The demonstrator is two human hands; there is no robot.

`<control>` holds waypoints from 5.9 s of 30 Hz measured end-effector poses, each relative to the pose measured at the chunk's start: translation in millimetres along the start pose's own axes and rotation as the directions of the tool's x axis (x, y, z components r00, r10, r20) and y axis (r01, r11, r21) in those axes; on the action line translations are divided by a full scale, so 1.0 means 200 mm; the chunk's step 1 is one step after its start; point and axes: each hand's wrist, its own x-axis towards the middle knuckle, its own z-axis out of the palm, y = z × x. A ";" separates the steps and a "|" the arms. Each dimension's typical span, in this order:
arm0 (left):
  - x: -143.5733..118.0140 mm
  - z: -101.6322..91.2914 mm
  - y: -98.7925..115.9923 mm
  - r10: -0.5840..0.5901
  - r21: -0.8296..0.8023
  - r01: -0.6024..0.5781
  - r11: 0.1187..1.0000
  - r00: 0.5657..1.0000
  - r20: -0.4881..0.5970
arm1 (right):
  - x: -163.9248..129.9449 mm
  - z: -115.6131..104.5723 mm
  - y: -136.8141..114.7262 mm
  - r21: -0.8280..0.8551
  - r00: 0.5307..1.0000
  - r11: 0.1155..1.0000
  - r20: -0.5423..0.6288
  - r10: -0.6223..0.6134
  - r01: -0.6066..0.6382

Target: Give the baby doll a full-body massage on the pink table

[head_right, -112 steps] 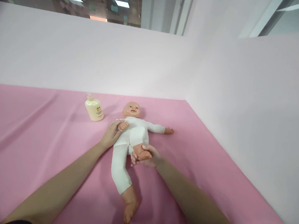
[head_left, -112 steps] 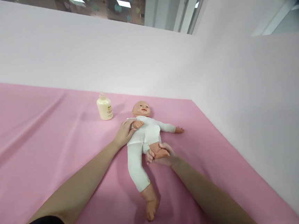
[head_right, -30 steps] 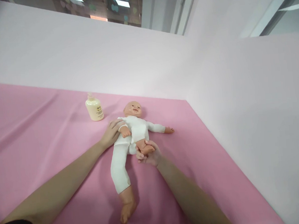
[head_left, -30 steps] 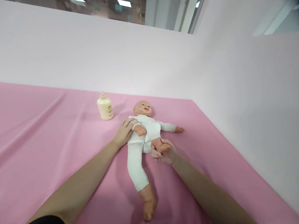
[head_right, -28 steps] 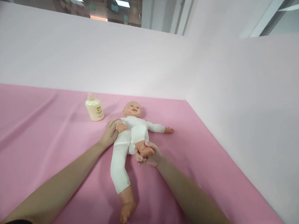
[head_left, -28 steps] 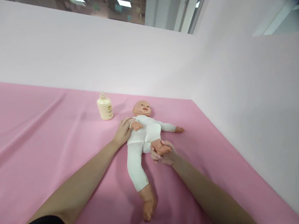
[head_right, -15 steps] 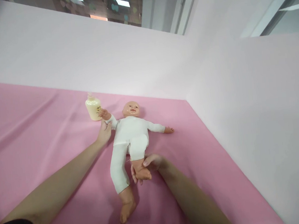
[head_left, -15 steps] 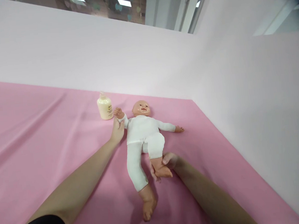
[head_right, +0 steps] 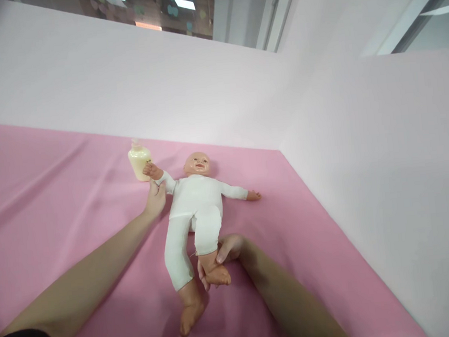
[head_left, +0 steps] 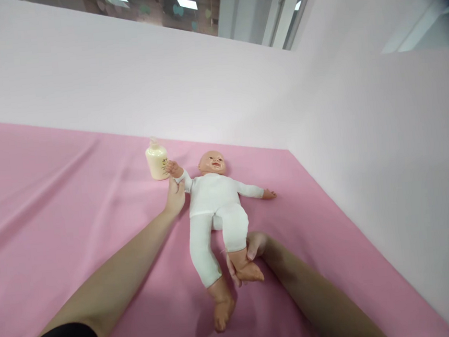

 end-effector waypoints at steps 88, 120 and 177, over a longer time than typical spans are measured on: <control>-0.06 -0.02 0.13 0.454 0.335 -0.761 0.555 0.615 0.644 | -0.02 0.04 -0.08 0.033 0.647 0.883 -0.694 -0.317 0.468; -0.06 -0.02 0.13 0.494 0.341 -0.788 0.512 0.595 0.634 | -0.02 0.03 -0.08 0.026 0.674 0.895 -0.668 -0.316 0.446; -0.01 0.01 0.04 0.141 0.154 -0.160 0.975 0.982 0.126 | 0.00 -0.01 0.02 -0.017 0.972 0.973 -0.020 -0.232 0.232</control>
